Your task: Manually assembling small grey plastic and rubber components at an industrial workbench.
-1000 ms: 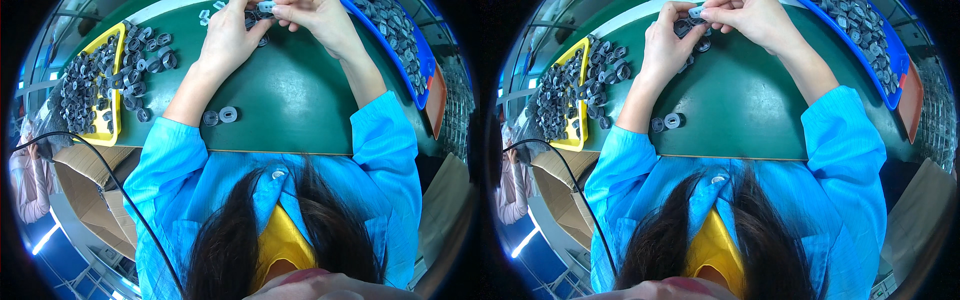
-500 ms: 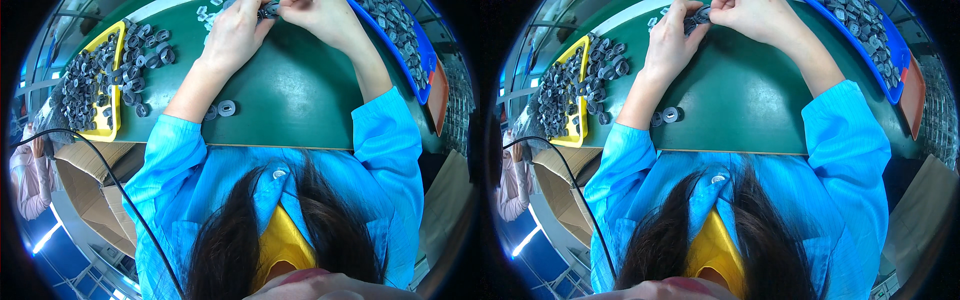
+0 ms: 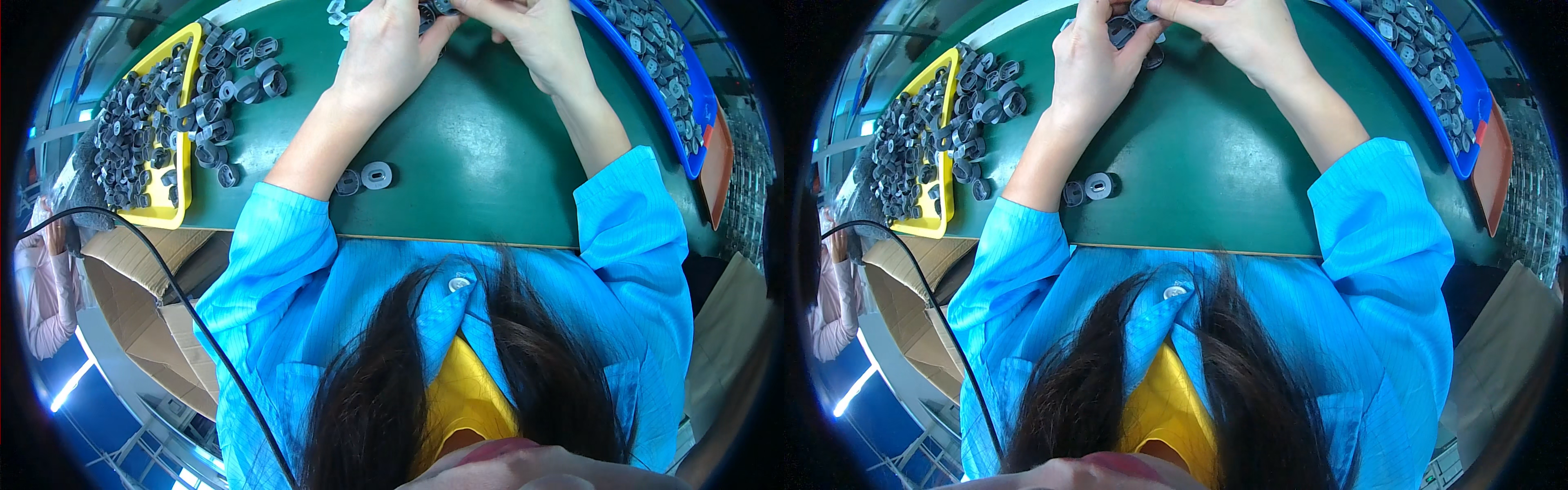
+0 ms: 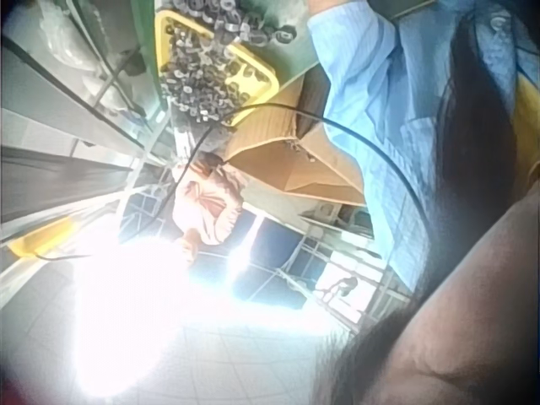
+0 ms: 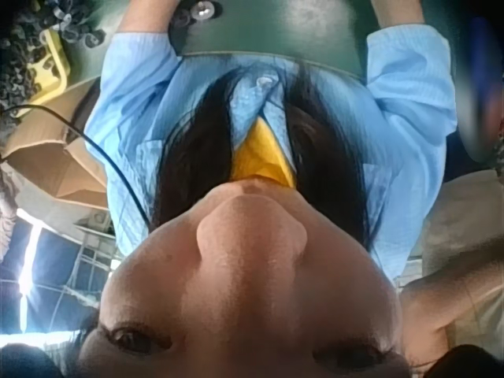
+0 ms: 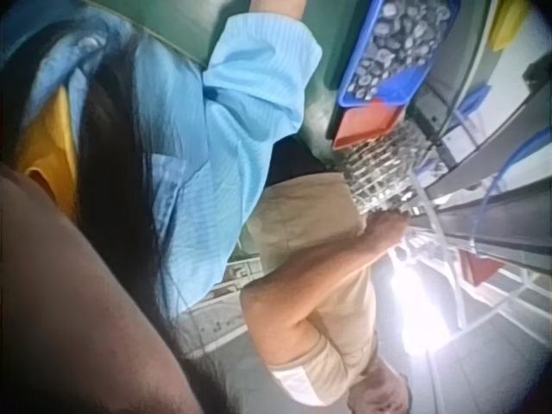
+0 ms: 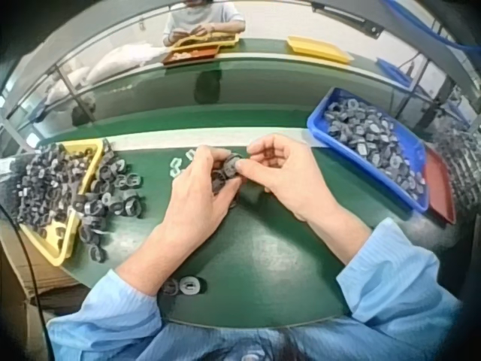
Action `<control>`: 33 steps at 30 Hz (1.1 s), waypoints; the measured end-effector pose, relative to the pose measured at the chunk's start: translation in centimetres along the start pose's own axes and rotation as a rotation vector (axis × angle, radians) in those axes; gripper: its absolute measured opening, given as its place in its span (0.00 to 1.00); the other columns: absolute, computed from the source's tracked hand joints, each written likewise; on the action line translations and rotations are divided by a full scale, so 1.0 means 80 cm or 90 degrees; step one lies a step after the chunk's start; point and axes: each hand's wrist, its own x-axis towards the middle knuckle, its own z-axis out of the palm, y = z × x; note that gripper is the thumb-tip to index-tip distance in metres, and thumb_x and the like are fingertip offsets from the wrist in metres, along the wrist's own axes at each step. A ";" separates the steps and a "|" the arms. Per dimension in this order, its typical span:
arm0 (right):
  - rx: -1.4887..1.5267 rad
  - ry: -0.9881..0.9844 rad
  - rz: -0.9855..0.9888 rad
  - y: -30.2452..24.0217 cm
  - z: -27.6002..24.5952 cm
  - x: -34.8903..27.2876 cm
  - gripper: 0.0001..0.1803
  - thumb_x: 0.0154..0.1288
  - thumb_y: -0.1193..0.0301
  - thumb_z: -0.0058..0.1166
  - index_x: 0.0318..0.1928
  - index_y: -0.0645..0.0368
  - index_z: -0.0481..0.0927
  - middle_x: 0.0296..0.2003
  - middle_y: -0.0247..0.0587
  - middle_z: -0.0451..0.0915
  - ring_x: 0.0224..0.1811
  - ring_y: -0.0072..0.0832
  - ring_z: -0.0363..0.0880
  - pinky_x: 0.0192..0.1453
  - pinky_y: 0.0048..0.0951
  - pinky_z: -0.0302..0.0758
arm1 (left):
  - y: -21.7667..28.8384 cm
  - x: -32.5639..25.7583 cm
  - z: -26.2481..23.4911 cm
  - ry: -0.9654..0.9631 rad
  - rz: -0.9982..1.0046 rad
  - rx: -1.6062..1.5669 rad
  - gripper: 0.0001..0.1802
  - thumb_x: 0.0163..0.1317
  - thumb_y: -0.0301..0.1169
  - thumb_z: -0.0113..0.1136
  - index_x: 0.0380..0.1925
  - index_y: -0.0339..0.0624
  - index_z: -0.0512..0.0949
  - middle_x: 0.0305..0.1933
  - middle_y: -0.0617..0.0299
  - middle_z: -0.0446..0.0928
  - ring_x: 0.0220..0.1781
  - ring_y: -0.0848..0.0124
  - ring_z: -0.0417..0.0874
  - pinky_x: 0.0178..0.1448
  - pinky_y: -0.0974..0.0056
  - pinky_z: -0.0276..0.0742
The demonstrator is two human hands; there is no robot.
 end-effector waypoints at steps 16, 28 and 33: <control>0.555 -0.251 -0.067 0.049 0.007 0.006 0.06 0.74 0.73 0.57 0.44 0.60 0.84 0.36 0.32 0.86 0.32 0.17 0.80 0.38 0.18 0.75 | -0.001 -0.005 0.002 -0.066 0.076 0.115 0.19 0.60 0.27 0.71 0.47 0.39 0.73 0.39 0.46 0.82 0.41 0.46 0.86 0.42 0.52 0.82; 0.062 -0.290 0.167 -0.011 -0.037 0.008 0.07 0.62 0.82 0.63 0.41 0.64 0.82 0.34 0.34 0.86 0.34 0.17 0.81 0.41 0.18 0.76 | -0.016 0.012 -0.027 -0.252 0.126 0.028 0.21 0.61 0.26 0.68 0.56 0.42 0.81 0.46 0.55 0.84 0.49 0.58 0.86 0.54 0.59 0.80; -0.014 -0.155 0.043 0.001 -0.008 -0.002 0.07 0.63 0.82 0.61 0.42 0.65 0.81 0.34 0.33 0.82 0.35 0.20 0.79 0.43 0.22 0.77 | -0.019 0.005 -0.019 -0.149 0.175 0.042 0.19 0.58 0.27 0.74 0.50 0.41 0.84 0.36 0.53 0.83 0.37 0.55 0.87 0.41 0.57 0.82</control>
